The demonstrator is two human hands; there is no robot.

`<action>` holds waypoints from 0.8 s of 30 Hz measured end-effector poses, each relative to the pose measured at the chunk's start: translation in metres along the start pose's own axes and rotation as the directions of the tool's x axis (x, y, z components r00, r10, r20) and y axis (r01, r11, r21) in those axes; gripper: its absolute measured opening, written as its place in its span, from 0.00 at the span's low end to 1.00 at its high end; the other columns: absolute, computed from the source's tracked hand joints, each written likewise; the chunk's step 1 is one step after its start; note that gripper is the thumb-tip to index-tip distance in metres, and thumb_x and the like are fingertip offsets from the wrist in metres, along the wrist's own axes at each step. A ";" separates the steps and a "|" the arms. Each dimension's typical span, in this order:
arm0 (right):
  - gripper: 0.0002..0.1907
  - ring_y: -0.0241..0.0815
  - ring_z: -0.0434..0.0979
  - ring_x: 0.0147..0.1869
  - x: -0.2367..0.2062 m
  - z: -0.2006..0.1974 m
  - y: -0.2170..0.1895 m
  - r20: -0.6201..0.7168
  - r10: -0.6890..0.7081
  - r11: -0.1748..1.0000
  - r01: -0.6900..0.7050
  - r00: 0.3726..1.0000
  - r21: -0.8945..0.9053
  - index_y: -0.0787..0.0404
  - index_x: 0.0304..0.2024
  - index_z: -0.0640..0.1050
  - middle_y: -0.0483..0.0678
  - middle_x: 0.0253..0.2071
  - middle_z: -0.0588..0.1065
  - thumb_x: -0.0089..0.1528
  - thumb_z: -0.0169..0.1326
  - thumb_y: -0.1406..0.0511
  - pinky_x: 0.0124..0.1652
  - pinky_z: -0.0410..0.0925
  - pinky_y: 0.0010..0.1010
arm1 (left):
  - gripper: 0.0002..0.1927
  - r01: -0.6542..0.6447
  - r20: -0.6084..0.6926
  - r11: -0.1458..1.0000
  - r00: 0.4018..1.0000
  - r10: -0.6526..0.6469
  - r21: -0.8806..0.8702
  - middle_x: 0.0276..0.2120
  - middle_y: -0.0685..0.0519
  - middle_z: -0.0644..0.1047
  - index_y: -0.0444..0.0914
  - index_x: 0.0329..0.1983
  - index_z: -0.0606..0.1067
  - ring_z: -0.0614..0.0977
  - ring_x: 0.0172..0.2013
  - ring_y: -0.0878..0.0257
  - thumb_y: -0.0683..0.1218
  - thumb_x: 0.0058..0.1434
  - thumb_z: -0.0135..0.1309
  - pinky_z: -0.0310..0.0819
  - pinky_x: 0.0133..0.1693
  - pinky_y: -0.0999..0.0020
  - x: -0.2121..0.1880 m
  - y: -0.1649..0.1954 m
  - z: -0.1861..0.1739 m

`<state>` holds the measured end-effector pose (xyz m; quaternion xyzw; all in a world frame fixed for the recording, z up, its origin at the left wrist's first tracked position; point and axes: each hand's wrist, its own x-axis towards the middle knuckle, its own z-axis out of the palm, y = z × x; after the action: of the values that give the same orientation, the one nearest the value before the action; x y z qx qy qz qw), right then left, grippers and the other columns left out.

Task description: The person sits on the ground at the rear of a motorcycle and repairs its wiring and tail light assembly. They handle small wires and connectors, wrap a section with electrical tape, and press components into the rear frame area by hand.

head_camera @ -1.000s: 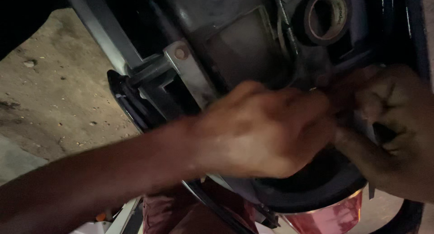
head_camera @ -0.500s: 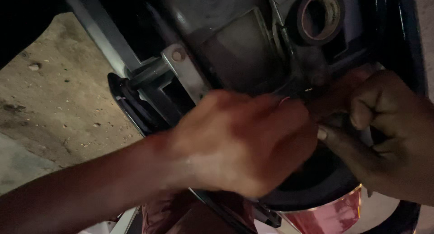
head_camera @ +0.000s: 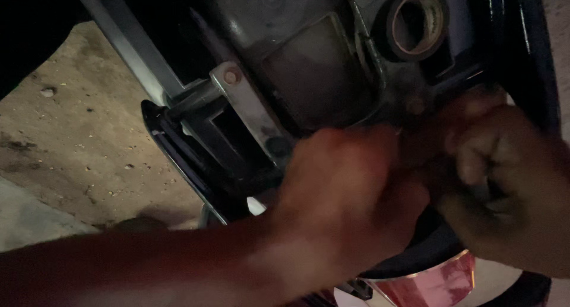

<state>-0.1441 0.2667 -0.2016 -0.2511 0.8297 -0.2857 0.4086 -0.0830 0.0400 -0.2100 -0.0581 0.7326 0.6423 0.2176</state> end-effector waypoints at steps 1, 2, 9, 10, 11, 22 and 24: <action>0.21 0.30 0.79 0.30 0.001 0.000 -0.002 0.022 0.036 0.999 -0.036 0.999 0.001 0.62 0.43 0.60 0.48 0.36 0.79 0.59 0.58 0.75 0.32 0.70 0.23 | 0.08 0.286 0.090 0.954 0.956 -0.278 -0.094 0.25 0.46 0.81 0.37 0.33 0.78 0.86 0.27 0.55 0.46 0.56 0.59 0.80 0.28 0.64 -0.005 0.000 0.004; 0.23 0.29 0.78 0.27 0.002 -0.001 -0.004 0.048 0.068 0.998 -0.068 0.997 0.003 0.62 0.45 0.60 0.48 0.37 0.78 0.58 0.61 0.74 0.33 0.70 0.23 | 0.06 0.301 0.103 0.947 0.952 -0.290 -0.113 0.26 0.46 0.82 0.37 0.34 0.78 0.87 0.26 0.56 0.45 0.58 0.56 0.80 0.28 0.64 -0.009 -0.002 0.006; 0.19 0.35 0.83 0.44 0.013 -0.009 -0.006 0.072 -0.116 0.993 0.114 0.991 0.023 0.59 0.42 0.59 0.52 0.41 0.78 0.58 0.55 0.76 0.41 0.74 0.26 | 0.10 -0.320 0.016 0.946 0.948 0.319 0.056 0.32 0.44 0.77 0.29 0.40 0.76 0.82 0.26 0.55 0.39 0.56 0.57 0.76 0.26 0.63 -0.019 -0.018 -0.020; 0.19 0.34 0.83 0.45 0.012 -0.009 -0.005 0.085 -0.121 0.993 0.120 0.989 0.017 0.59 0.43 0.60 0.52 0.41 0.79 0.58 0.55 0.76 0.42 0.74 0.26 | 0.11 -0.405 0.053 0.910 0.914 0.402 0.091 0.32 0.43 0.76 0.28 0.41 0.76 0.80 0.24 0.56 0.38 0.56 0.58 0.74 0.24 0.64 -0.016 -0.018 -0.023; 0.20 0.34 0.82 0.45 0.011 -0.009 -0.003 0.098 -0.129 0.992 0.129 0.987 0.010 0.59 0.43 0.60 0.51 0.41 0.79 0.58 0.55 0.76 0.43 0.74 0.26 | 0.10 -0.497 0.035 0.854 0.866 0.498 0.155 0.33 0.44 0.76 0.28 0.42 0.77 0.81 0.27 0.57 0.38 0.58 0.59 0.74 0.24 0.64 -0.013 -0.018 -0.026; 0.19 0.32 0.83 0.38 0.002 -0.006 0.009 0.106 -0.057 0.997 0.051 0.993 0.056 0.59 0.40 0.60 0.53 0.37 0.77 0.56 0.56 0.76 0.33 0.71 0.24 | 0.04 -0.849 0.269 0.242 0.399 0.877 0.470 0.37 0.50 0.75 0.34 0.34 0.78 0.79 0.35 0.62 0.41 0.61 0.60 0.71 0.27 0.71 0.005 -0.056 -0.025; 0.20 0.31 0.83 0.38 0.002 -0.006 0.008 0.106 -0.098 0.991 0.088 0.989 0.100 0.59 0.40 0.59 0.52 0.38 0.77 0.56 0.56 0.77 0.32 0.72 0.22 | 0.07 -0.864 0.352 0.171 0.363 0.863 0.474 0.34 0.52 0.75 0.36 0.29 0.76 0.79 0.34 0.63 0.42 0.60 0.61 0.72 0.27 0.70 0.013 -0.046 -0.028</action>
<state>-0.1515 0.2728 -0.2055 -0.2853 0.7785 -0.3292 0.4518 -0.0844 0.0077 -0.2547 0.4370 0.7925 0.3868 -0.1772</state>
